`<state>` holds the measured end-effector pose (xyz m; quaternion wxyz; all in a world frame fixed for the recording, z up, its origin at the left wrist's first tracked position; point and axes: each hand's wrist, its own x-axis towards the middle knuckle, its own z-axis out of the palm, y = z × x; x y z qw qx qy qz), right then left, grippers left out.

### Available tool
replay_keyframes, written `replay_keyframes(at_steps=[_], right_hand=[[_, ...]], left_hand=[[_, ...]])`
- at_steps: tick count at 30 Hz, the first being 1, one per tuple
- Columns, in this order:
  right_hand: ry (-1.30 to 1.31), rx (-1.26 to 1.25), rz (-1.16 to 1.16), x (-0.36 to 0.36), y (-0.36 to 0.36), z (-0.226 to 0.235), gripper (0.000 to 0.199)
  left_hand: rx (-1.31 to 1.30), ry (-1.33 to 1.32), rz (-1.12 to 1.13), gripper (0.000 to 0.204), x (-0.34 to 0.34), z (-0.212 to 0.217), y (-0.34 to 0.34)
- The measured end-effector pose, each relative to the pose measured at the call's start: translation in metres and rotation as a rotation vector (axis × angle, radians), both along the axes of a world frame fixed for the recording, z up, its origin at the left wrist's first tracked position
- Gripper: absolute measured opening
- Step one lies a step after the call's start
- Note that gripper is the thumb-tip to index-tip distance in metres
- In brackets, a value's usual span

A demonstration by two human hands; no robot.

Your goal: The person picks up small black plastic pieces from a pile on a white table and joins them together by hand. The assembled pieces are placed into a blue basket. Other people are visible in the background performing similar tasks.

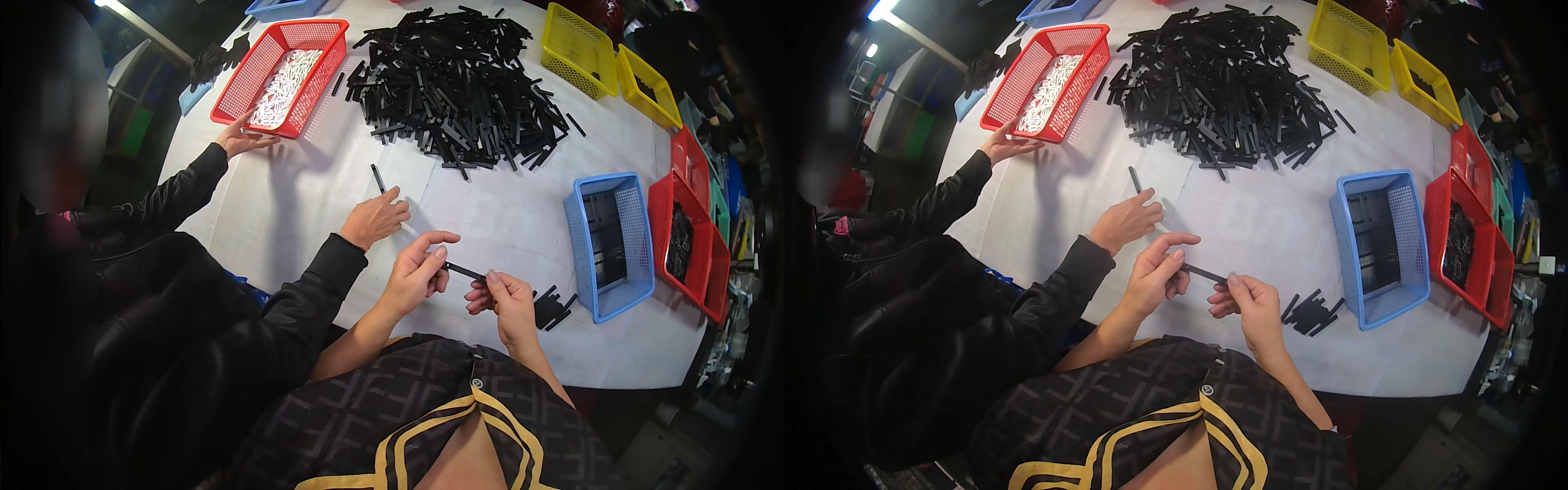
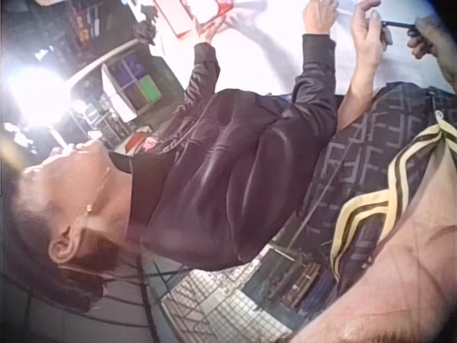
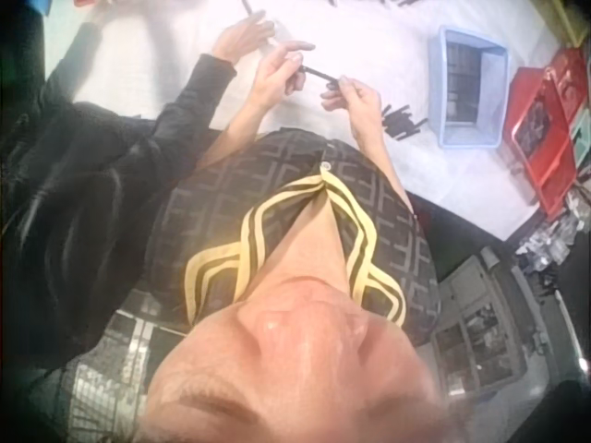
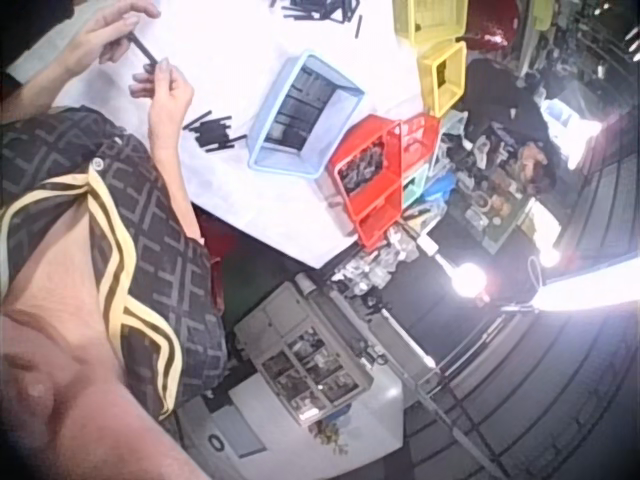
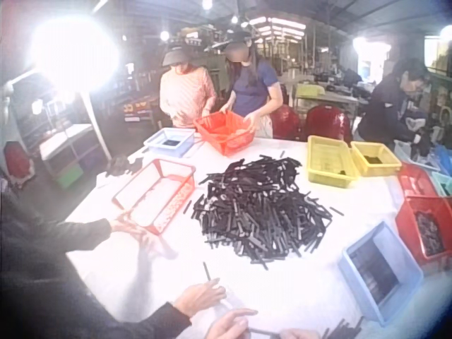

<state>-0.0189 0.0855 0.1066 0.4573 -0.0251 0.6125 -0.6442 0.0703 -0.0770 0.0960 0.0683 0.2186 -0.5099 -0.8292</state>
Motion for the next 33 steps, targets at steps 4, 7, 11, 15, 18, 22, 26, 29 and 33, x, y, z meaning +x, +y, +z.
replay_keyframes(at_steps=[4,7,11,15,18,22,26,29,33], right_hand=[[-0.009,-0.007,-0.031,0.0,0.002,0.0,0.036],[0.01,0.001,-0.041,0.0,0.003,0.001,0.036],[0.018,0.001,-0.047,0.0,0.003,0.003,0.036],[0.036,-0.002,-0.065,0.0,0.005,0.002,0.035],[0.037,-0.012,-0.069,0.0,0.007,0.001,0.034],[0.07,-0.002,-0.069,0.0,0.009,0.002,0.034],[0.131,0.015,-0.066,0.001,0.009,0.005,0.033],[0.194,0.046,-0.051,0.001,0.008,0.007,0.031],[0.199,0.039,-0.017,0.002,0.008,0.011,0.029]], left_hand=[[0.027,0.012,-0.005,0.028,-0.002,0.001,0.004],[0.023,0.006,-0.003,0.028,-0.001,0.003,0.005],[0.02,-0.001,-0.001,0.029,-0.002,0.004,0.006],[0.005,-0.003,-0.012,0.03,-0.002,0.005,0.007],[0.004,-0.007,-0.017,0.03,-0.003,0.007,0.008],[-0.005,-0.004,-0.007,0.03,-0.006,0.006,0.009],[-0.006,-0.012,-0.024,0.031,-0.006,0.002,0.01],[-0.011,-0.032,-0.008,0.03,-0.007,0.0,0.011],[0.002,-0.052,0.012,0.03,-0.007,-0.004,0.012]])
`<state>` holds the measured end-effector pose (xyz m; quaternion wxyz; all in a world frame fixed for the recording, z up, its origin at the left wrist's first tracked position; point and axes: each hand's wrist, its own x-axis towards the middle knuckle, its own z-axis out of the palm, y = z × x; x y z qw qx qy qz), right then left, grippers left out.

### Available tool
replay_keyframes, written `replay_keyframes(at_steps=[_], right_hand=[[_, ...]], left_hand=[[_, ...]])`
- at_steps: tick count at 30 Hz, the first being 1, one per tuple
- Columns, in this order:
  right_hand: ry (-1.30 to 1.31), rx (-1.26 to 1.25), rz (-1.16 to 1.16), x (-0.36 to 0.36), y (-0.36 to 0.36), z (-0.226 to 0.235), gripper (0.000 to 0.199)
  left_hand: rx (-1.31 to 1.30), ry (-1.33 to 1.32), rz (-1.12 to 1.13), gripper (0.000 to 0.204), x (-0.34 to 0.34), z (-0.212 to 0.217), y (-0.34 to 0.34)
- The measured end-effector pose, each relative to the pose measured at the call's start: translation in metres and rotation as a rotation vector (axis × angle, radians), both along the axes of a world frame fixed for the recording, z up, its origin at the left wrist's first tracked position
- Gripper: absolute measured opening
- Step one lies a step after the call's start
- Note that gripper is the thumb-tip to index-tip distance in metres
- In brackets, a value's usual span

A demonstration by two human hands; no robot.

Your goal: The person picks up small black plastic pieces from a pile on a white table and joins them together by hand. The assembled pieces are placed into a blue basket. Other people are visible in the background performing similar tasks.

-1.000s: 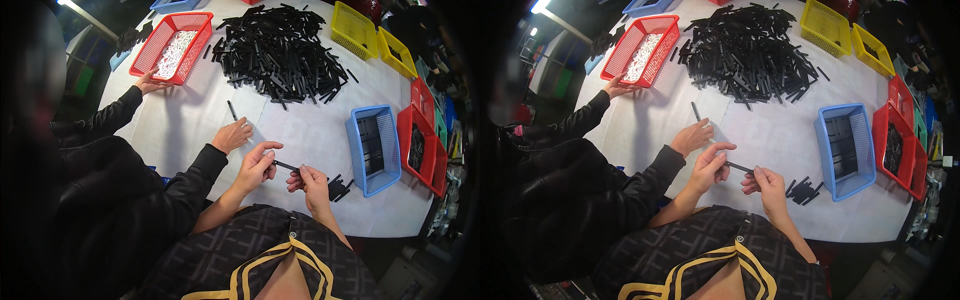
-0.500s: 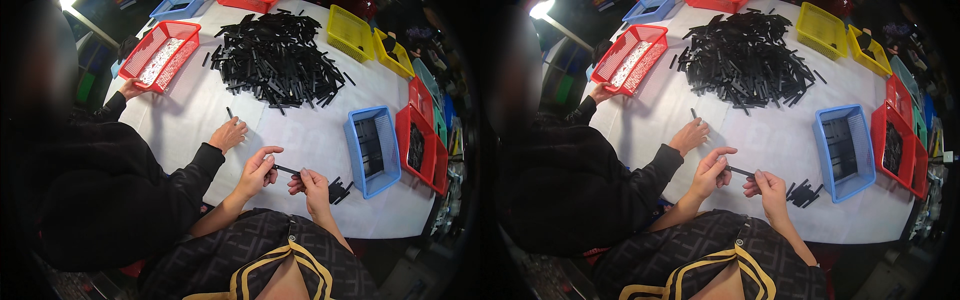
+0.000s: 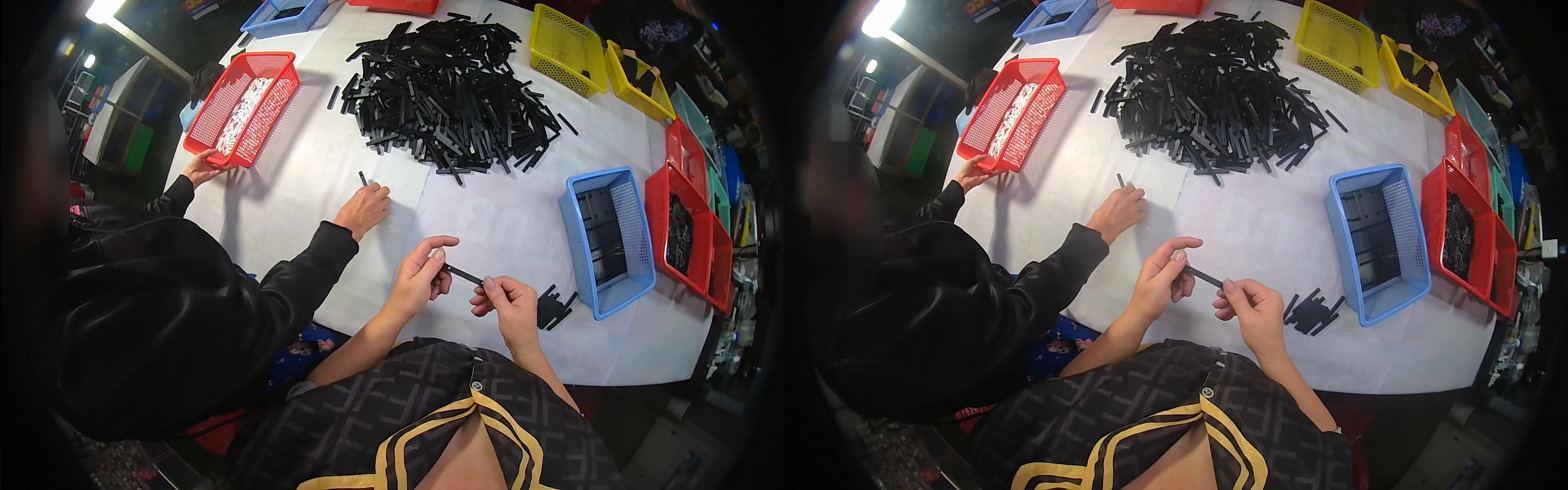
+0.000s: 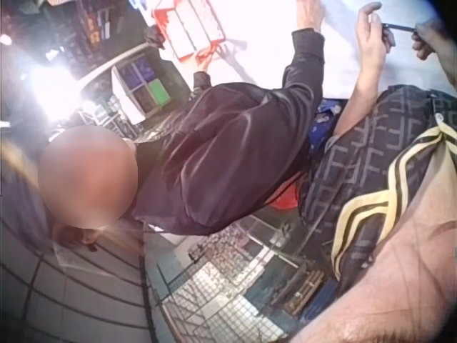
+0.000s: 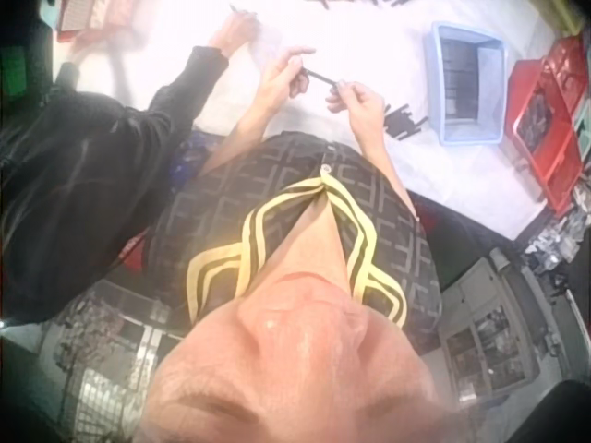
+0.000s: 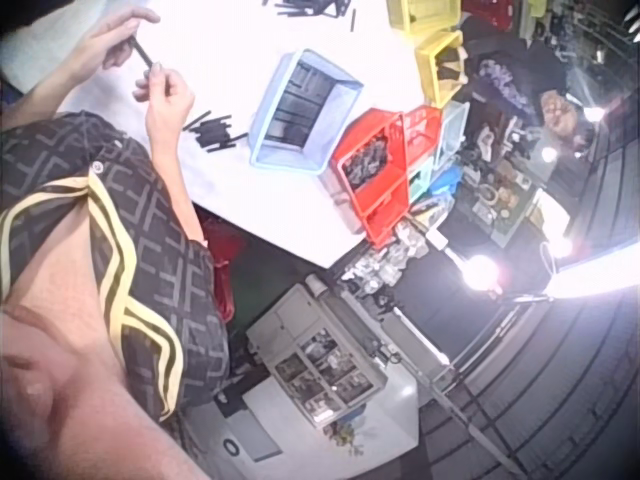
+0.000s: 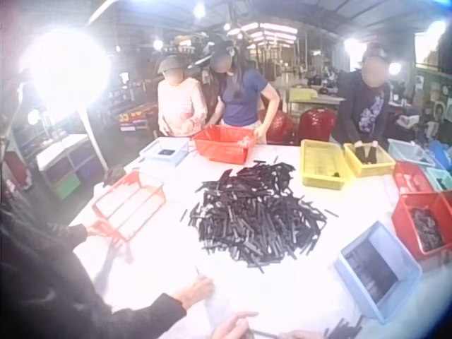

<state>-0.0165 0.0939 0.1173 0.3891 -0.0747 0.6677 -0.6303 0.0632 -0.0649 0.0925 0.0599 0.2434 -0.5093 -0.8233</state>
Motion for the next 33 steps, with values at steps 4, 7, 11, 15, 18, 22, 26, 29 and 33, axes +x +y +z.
replay_keyframes(at_steps=[4,7,11,15,18,22,26,29,33], right_hand=[[-0.037,0.02,0.075,0.001,0.0,0.003,0.028],[-0.088,0.029,0.128,0.001,0.001,0.002,0.028],[-0.164,0.017,0.15,0.003,0.002,-0.003,0.026],[-0.2,0.025,0.176,0.006,0.003,-0.007,0.025],[-0.241,0.023,0.198,0.008,0.003,-0.011,0.025],[-0.271,0.025,0.216,0.008,0.003,-0.014,0.025],[-0.281,0.037,0.223,0.008,0.002,-0.018,0.024],[-0.294,0.049,0.22,0.006,0.001,-0.024,0.025],[-0.336,0.046,0.21,0.005,-0.003,-0.034,0.025]], left_hand=[[0.003,0.01,0.008,0.028,0.001,-0.003,-0.003],[-0.005,0.001,0.038,0.028,0.0,-0.005,-0.003],[0.021,0.004,0.044,0.03,-0.002,-0.003,-0.004],[-0.034,-0.015,0.048,0.029,-0.003,-0.005,-0.002],[-0.036,-0.031,0.049,0.028,-0.004,-0.007,-0.001],[0.008,-0.051,0.049,0.027,-0.004,-0.007,-0.002],[-0.111,-0.041,0.046,0.027,-0.005,-0.011,-0.001],[-0.233,-0.038,0.044,0.026,-0.01,-0.021,0.002],[-0.176,-0.113,0.06,0.026,-0.016,-0.033,0.001]])
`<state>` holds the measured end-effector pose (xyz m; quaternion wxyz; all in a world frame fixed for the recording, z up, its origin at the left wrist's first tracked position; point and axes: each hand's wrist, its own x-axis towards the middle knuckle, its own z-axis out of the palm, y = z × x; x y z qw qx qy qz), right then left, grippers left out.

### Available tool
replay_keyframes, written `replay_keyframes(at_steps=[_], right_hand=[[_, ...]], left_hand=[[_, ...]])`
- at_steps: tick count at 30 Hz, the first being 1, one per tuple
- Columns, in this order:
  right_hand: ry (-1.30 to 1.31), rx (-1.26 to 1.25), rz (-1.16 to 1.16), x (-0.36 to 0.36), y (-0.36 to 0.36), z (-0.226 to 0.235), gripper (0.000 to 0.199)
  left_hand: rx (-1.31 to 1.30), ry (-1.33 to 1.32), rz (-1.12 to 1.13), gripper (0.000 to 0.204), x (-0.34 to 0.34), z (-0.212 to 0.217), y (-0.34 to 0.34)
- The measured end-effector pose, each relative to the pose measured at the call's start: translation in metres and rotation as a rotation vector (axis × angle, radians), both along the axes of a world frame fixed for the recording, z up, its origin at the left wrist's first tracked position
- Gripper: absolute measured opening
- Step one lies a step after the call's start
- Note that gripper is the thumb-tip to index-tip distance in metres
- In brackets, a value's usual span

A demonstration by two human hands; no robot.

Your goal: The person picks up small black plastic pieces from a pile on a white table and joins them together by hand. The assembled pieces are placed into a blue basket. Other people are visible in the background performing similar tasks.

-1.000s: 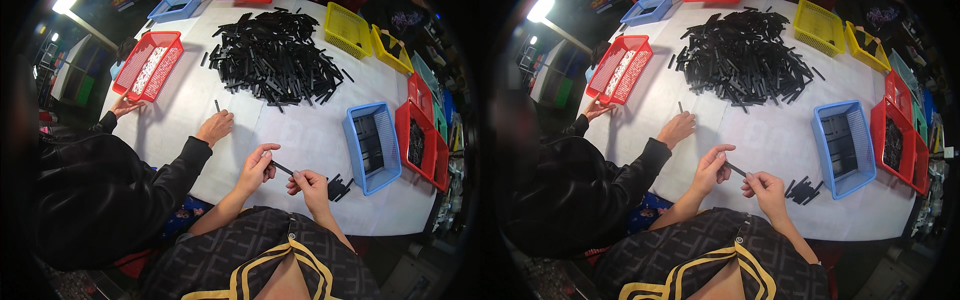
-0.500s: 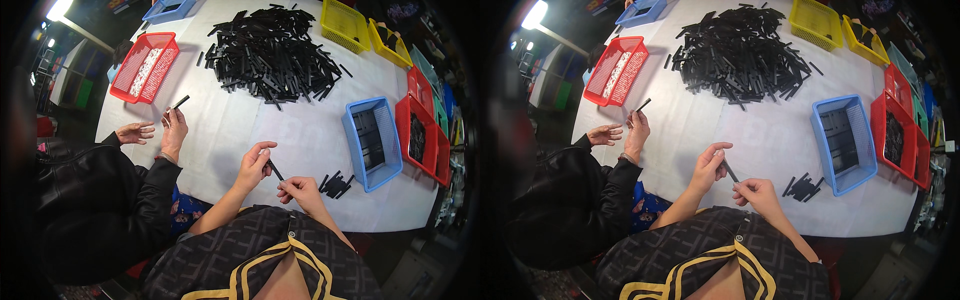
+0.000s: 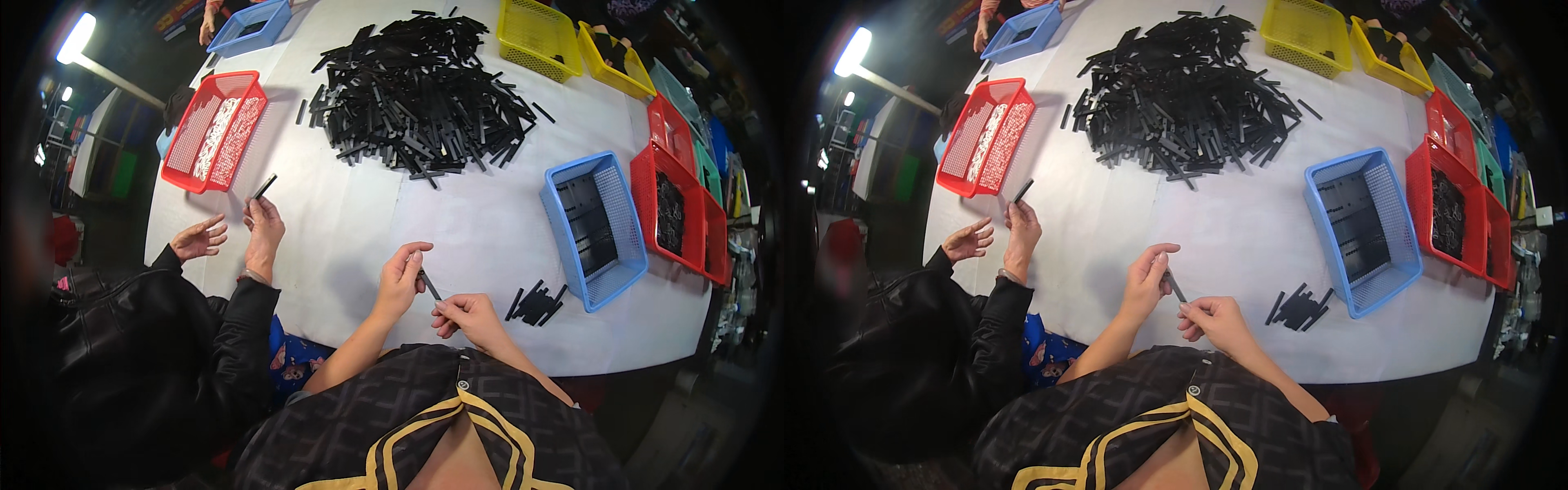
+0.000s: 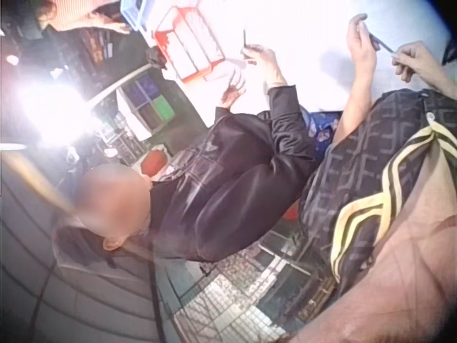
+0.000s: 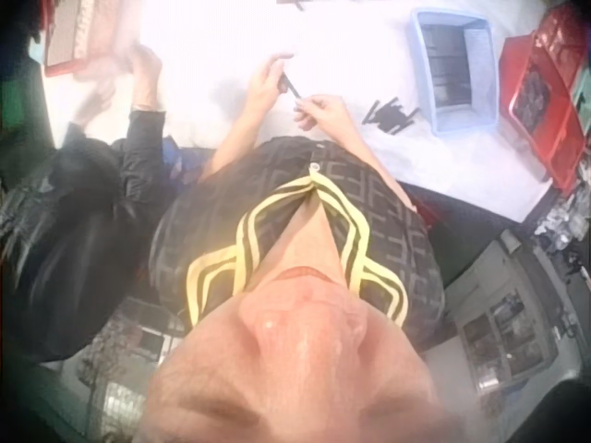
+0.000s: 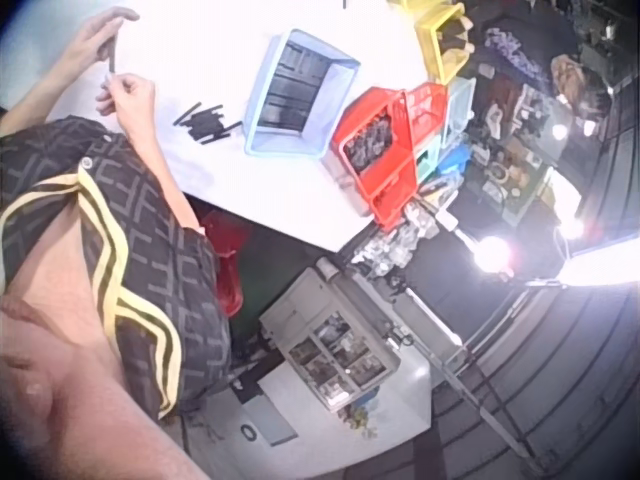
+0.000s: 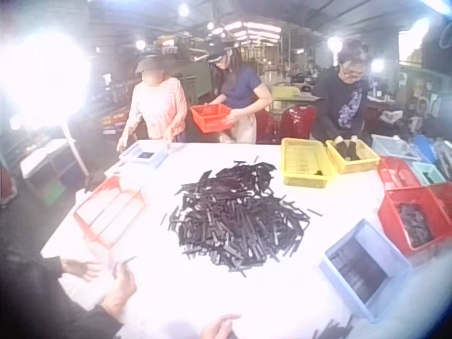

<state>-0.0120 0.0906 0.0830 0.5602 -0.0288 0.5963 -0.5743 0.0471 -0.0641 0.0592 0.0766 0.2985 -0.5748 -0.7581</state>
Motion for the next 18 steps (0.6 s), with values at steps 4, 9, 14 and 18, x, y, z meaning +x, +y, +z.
replay_keyframes(at_steps=[4,9,14,18], right_hand=[[-0.005,0.023,-0.037,-0.002,-0.001,-0.022,0.028],[0.209,0.099,-0.172,-0.039,-0.004,-0.063,0.028],[0.937,0.396,-0.376,-0.15,-0.024,-0.104,0.059],[1.08,0.613,-0.363,-0.23,-0.045,-0.113,0.081]], left_hand=[[-0.028,-0.018,-0.035,0.023,-0.01,-0.021,-0.003],[-0.116,-0.062,0.097,0.022,-0.028,-0.072,-0.026],[-0.304,-0.182,0.354,0.019,-0.045,-0.093,-0.07],[-0.316,-0.265,0.348,0.021,-0.056,-0.092,-0.085]])
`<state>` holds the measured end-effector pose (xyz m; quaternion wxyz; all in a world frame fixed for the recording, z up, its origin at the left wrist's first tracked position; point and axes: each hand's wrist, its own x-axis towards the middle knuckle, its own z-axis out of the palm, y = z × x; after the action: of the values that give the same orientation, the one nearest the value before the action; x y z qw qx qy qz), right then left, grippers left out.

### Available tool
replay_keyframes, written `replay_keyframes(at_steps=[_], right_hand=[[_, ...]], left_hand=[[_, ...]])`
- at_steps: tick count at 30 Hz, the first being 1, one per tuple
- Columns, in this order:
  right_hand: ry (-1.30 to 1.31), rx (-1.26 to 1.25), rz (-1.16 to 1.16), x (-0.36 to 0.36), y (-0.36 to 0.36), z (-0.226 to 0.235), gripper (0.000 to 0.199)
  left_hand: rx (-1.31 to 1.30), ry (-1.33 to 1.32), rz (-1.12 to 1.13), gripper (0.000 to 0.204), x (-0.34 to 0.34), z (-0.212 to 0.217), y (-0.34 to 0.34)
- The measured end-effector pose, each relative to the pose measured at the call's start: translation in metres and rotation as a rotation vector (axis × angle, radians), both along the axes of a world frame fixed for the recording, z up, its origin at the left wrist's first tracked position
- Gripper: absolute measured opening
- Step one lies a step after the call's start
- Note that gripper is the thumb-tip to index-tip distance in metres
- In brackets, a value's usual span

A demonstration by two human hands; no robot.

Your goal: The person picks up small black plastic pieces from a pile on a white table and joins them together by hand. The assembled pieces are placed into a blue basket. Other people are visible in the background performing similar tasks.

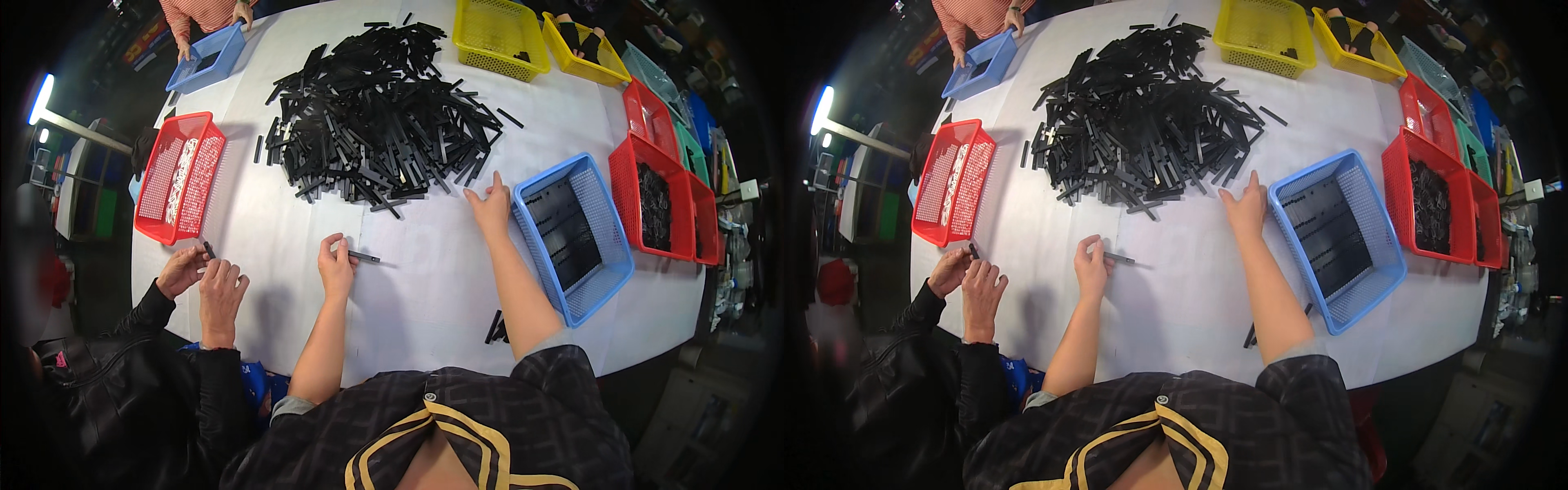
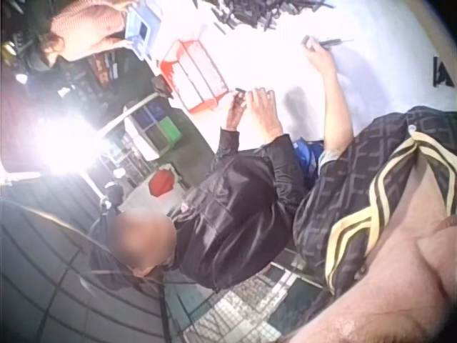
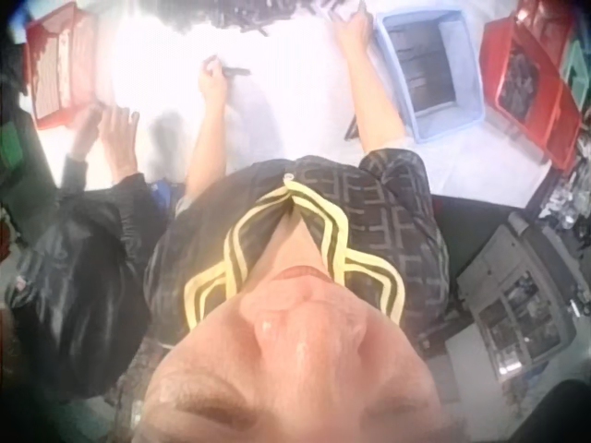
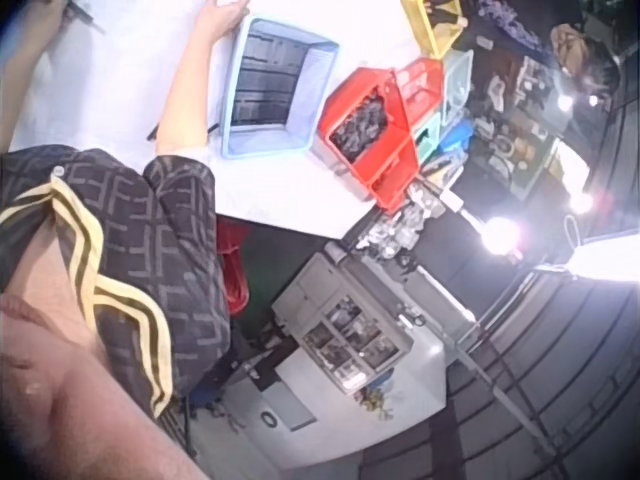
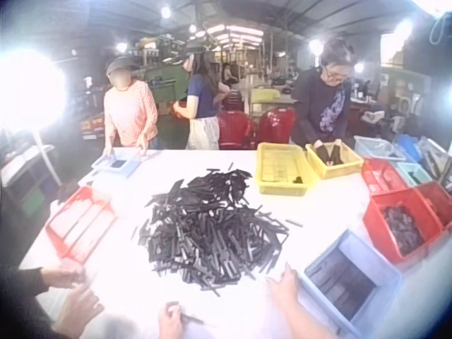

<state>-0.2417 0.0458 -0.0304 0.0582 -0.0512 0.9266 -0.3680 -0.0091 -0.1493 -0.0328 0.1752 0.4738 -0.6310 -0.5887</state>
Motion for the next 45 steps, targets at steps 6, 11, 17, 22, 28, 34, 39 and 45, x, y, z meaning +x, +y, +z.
replay_keyframes(at_steps=[6,11,17,22,28,34,39,45], right_hand=[[-0.137,0.261,0.067,-0.064,-0.014,0.006,0.098],[-0.103,0.248,0.097,-0.067,-0.009,-0.006,0.09],[0.125,-0.009,-0.084,-0.022,-0.002,-0.007,0.052],[-0.266,-0.509,-0.053,0.017,0.016,0.002,0.029],[-0.799,-0.805,0.054,0.11,0.027,0.076,0.02],[-0.957,-0.938,0.006,0.154,0.04,0.119,0.019],[-0.773,-0.803,0.167,0.175,0.044,0.115,0.016],[-0.817,-0.839,0.187,0.186,0.045,0.123,0.016]], left_hand=[[0.124,0.068,-0.054,0.029,-0.002,0.003,-0.003],[0.142,0.072,-0.063,0.031,0.0,0.003,-0.004],[0.123,0.132,-0.031,0.031,0.004,0.002,0.0],[0.078,0.157,-0.069,0.026,0.008,0.012,0.021],[0.186,0.28,-0.379,0.023,-0.004,0.071,0.084],[0.375,0.292,-0.491,0.016,0.012,0.096,0.095],[0.416,0.317,-0.485,0.019,0.028,0.109,0.099],[0.423,0.325,-0.464,0.02,0.043,0.117,0.099]])
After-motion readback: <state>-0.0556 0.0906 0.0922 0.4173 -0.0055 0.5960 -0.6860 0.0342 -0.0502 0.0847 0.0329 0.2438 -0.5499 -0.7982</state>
